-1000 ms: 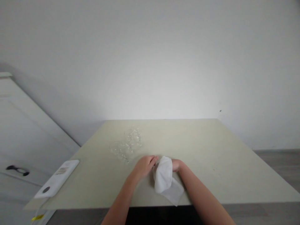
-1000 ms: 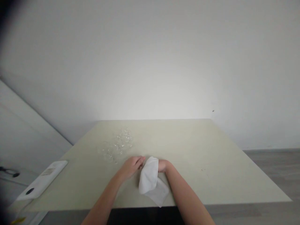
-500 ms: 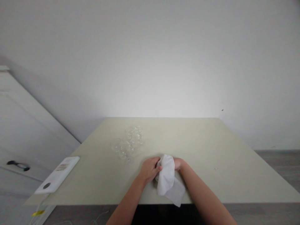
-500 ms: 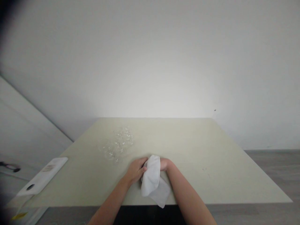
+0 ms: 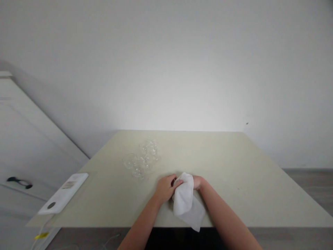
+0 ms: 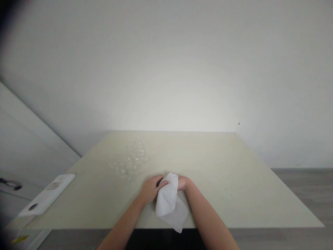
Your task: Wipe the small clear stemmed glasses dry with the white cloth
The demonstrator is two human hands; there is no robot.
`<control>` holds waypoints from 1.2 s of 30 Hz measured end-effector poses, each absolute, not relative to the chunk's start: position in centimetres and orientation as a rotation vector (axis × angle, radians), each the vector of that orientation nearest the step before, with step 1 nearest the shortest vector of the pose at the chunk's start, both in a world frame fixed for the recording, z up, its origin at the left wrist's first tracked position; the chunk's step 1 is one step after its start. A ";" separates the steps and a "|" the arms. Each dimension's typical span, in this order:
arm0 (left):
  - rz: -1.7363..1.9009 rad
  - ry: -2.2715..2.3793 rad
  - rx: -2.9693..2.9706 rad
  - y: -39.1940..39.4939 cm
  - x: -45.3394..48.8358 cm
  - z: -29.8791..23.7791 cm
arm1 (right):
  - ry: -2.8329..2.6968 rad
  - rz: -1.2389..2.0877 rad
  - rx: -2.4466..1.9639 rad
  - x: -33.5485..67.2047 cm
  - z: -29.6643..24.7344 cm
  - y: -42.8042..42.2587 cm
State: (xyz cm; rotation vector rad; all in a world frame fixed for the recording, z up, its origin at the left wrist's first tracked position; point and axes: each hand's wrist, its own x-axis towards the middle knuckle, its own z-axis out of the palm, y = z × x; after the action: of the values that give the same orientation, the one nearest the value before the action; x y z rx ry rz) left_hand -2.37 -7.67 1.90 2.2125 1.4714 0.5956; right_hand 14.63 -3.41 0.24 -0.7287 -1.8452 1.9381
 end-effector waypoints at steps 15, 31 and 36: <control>0.565 1.497 2.165 -7.8 -2.2 2.5 | -1.791 2.015 -0.725 14.4 0.4 -3.5; 0.765 1.458 2.003 -11.3 -4.8 2.3 | -1.784 2.063 -0.724 14.5 0.0 -3.4; 1.287 1.868 1.496 -12.5 -9.6 0.5 | -1.652 2.077 -0.766 14.9 -1.1 -3.6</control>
State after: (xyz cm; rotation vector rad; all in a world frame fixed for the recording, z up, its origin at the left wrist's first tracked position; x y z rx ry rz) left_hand -9.60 -12.51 0.54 1.4961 1.8683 1.2874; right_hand 14.86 -3.56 -1.12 -0.7658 -1.6523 2.0772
